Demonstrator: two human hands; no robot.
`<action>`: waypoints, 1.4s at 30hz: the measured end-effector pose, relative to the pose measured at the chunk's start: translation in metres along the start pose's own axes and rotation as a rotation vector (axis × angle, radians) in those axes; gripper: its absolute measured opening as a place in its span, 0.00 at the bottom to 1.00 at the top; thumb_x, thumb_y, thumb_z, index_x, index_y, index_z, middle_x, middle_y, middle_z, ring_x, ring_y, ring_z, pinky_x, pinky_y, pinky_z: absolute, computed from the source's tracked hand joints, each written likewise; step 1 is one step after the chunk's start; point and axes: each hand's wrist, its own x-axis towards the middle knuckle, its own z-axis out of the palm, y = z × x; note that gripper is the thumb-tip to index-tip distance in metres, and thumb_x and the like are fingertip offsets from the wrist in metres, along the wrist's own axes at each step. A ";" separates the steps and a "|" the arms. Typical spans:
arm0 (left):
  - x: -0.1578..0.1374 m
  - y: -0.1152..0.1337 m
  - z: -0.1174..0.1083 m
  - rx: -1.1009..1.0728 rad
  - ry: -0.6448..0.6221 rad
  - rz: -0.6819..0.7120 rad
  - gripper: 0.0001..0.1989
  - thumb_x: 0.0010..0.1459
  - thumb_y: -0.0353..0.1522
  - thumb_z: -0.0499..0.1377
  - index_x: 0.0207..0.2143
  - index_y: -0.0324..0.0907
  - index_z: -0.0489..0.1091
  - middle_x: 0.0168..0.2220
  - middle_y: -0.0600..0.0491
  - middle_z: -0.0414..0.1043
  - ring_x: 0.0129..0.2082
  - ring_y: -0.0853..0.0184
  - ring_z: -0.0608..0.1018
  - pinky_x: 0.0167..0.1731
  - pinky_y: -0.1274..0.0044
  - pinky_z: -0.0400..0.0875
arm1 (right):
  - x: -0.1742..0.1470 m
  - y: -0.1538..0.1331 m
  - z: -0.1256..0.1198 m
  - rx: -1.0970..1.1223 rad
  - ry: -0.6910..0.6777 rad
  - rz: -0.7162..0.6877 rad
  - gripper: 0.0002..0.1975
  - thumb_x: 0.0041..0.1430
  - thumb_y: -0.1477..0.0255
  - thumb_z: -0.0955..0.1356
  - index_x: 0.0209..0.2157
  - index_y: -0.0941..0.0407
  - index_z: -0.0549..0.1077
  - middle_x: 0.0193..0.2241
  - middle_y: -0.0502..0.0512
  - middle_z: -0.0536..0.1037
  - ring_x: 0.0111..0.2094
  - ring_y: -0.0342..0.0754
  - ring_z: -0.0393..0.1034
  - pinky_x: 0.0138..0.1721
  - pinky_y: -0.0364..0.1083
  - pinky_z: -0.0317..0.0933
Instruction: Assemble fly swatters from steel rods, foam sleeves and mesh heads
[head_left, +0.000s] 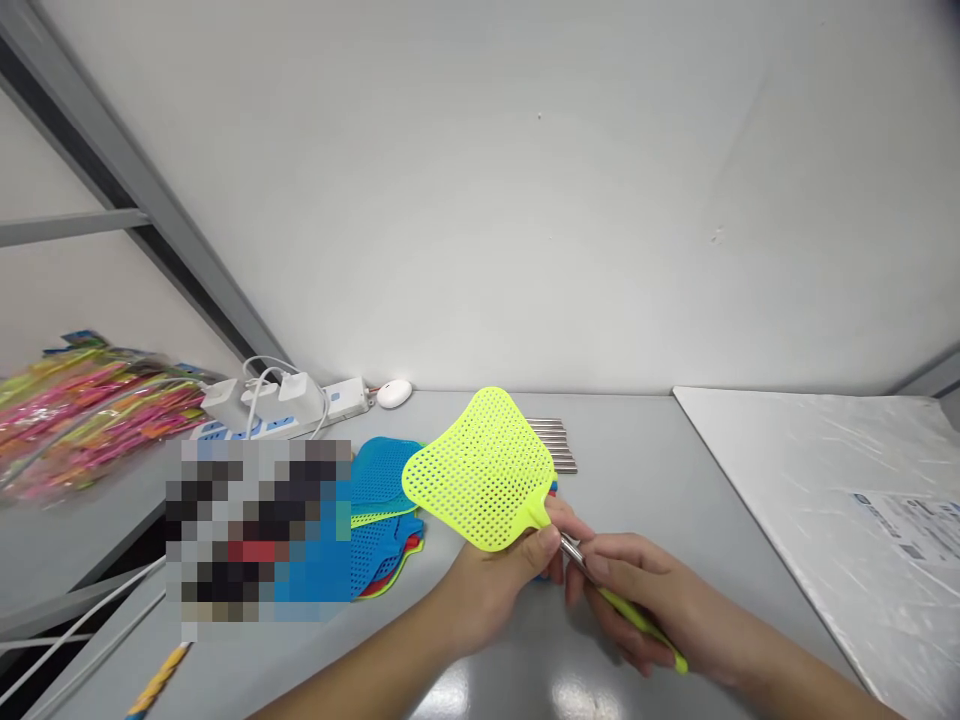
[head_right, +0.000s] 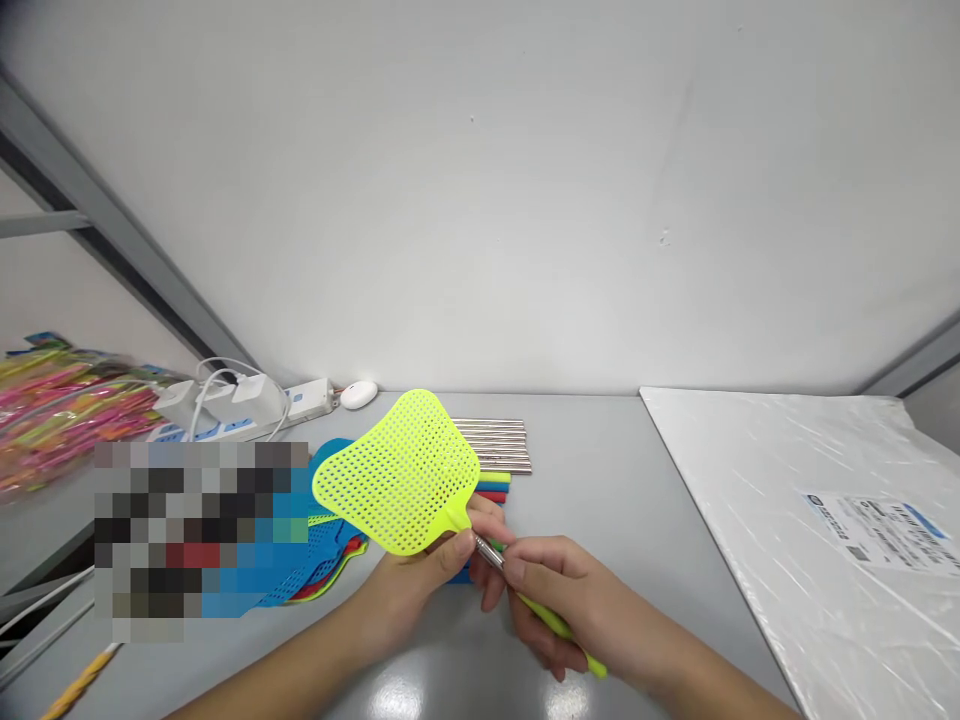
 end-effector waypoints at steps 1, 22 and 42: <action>0.000 -0.001 -0.001 0.020 -0.016 -0.012 0.12 0.64 0.39 0.55 0.43 0.45 0.75 0.38 0.51 0.66 0.30 0.69 0.75 0.34 0.74 0.65 | 0.001 0.000 -0.001 -0.029 0.012 0.000 0.18 0.66 0.58 0.61 0.33 0.58 0.72 0.09 0.39 0.58 0.10 0.36 0.44 0.18 0.39 0.55; 0.005 0.027 -0.026 0.040 0.717 0.247 0.11 0.61 0.40 0.60 0.34 0.41 0.75 0.40 0.51 0.72 0.30 0.72 0.71 0.37 0.78 0.68 | 0.003 -0.020 -0.003 -1.138 0.408 -0.179 0.18 0.69 0.60 0.57 0.28 0.53 0.64 0.21 0.45 0.61 0.22 0.41 0.53 0.25 0.43 0.46; -0.006 -0.002 0.003 0.324 0.316 -0.052 0.13 0.63 0.40 0.55 0.39 0.41 0.74 0.33 0.51 0.72 0.33 0.67 0.72 0.35 0.76 0.67 | -0.004 -0.009 -0.020 -1.781 0.489 -0.682 0.08 0.69 0.70 0.60 0.46 0.53 0.67 0.25 0.46 0.71 0.21 0.44 0.59 0.26 0.44 0.47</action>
